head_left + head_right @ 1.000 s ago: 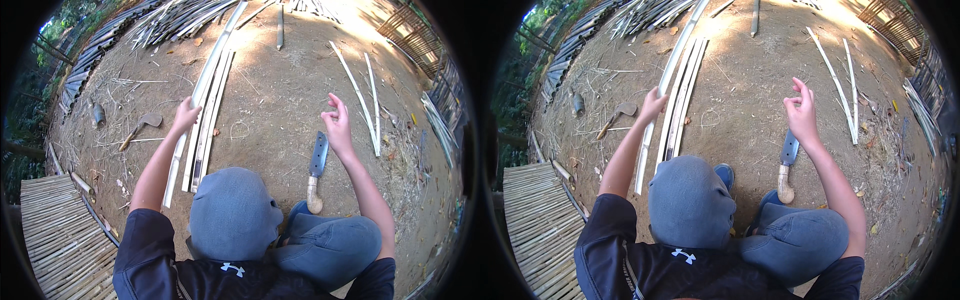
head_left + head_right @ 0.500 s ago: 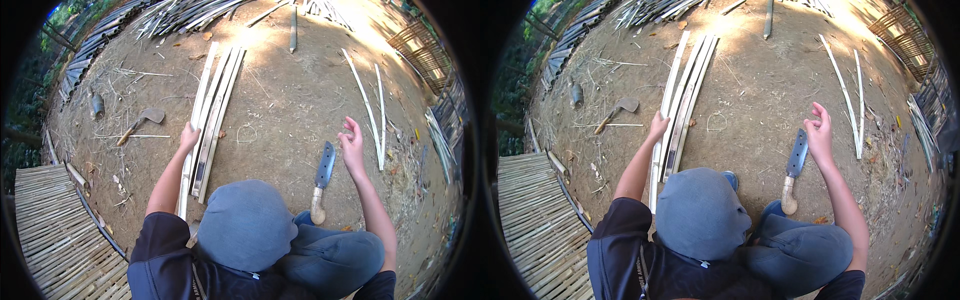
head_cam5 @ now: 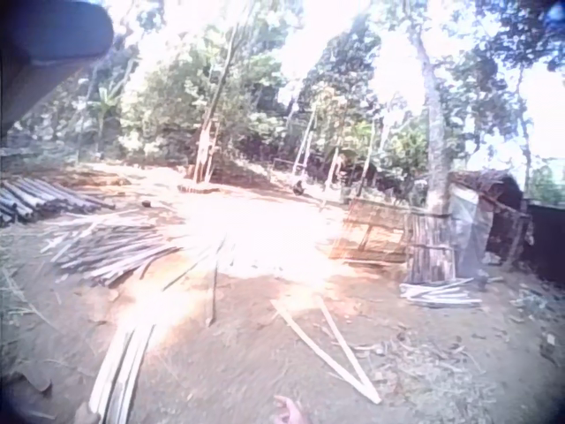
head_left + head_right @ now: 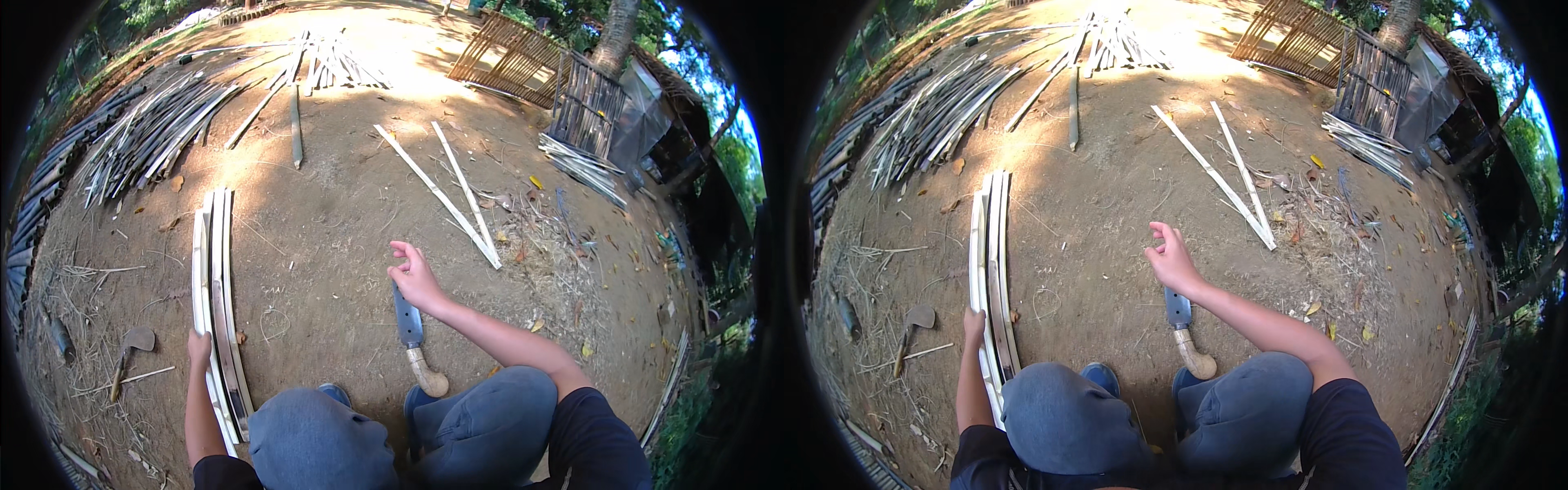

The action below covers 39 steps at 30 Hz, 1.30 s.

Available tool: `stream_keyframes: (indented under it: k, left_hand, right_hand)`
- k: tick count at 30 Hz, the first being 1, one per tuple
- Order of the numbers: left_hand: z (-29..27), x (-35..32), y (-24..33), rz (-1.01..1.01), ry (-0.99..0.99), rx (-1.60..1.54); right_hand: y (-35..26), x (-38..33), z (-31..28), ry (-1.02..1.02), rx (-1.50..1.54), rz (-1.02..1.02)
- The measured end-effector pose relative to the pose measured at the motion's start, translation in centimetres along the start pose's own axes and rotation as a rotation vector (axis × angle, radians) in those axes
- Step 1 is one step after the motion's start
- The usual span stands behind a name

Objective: The person scrapes a strip of bamboo with a knife and kemudian handles the strip to check its surface.

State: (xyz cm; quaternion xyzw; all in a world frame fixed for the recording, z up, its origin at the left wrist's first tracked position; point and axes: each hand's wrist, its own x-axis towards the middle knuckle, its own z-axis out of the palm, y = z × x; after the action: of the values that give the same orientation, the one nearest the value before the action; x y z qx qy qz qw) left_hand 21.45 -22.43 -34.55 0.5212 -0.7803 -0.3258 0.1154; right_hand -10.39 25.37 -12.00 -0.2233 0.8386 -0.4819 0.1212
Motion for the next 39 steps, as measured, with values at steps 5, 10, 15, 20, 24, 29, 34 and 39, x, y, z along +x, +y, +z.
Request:
stream_keyframes:
  k: [5,10,15,20,24,29,34,39]
  left_hand:
    - [-0.2,0.9,1.5,0.065,-0.100,0.187]
    - [-0.3,-1.1,5.9,0.190,0.011,0.162]
    - [-0.7,-2.6,13.0,0.392,-0.087,-0.040]
    - [-0.6,-1.9,17.0,0.558,-0.117,-0.135]
    - [2.6,-5.0,21.8,0.503,-0.251,-0.248]
    - [8.3,-10.5,25.7,0.572,-0.362,-0.251]
    - [10.8,-12.9,25.1,0.481,-0.493,-0.322]
    - [11.0,-13.7,25.1,0.453,-0.496,-0.386]
  right_hand:
    - [0.2,0.2,-0.1,-0.017,-0.030,0.052]
    - [5.0,1.7,-4.4,-0.031,-0.409,0.087]
    - [14.5,2.7,-15.3,0.030,-0.702,0.444]
    - [20.1,2.6,-21.8,-0.007,-1.035,0.510]
    - [23.3,4.5,-23.8,0.010,-1.046,0.494]
    - [29.3,6.4,-23.9,0.123,-0.902,0.527]
    - [33.5,8.8,-22.0,0.132,-0.780,0.712]
    - [35.9,9.1,-20.6,0.263,-0.814,0.761]
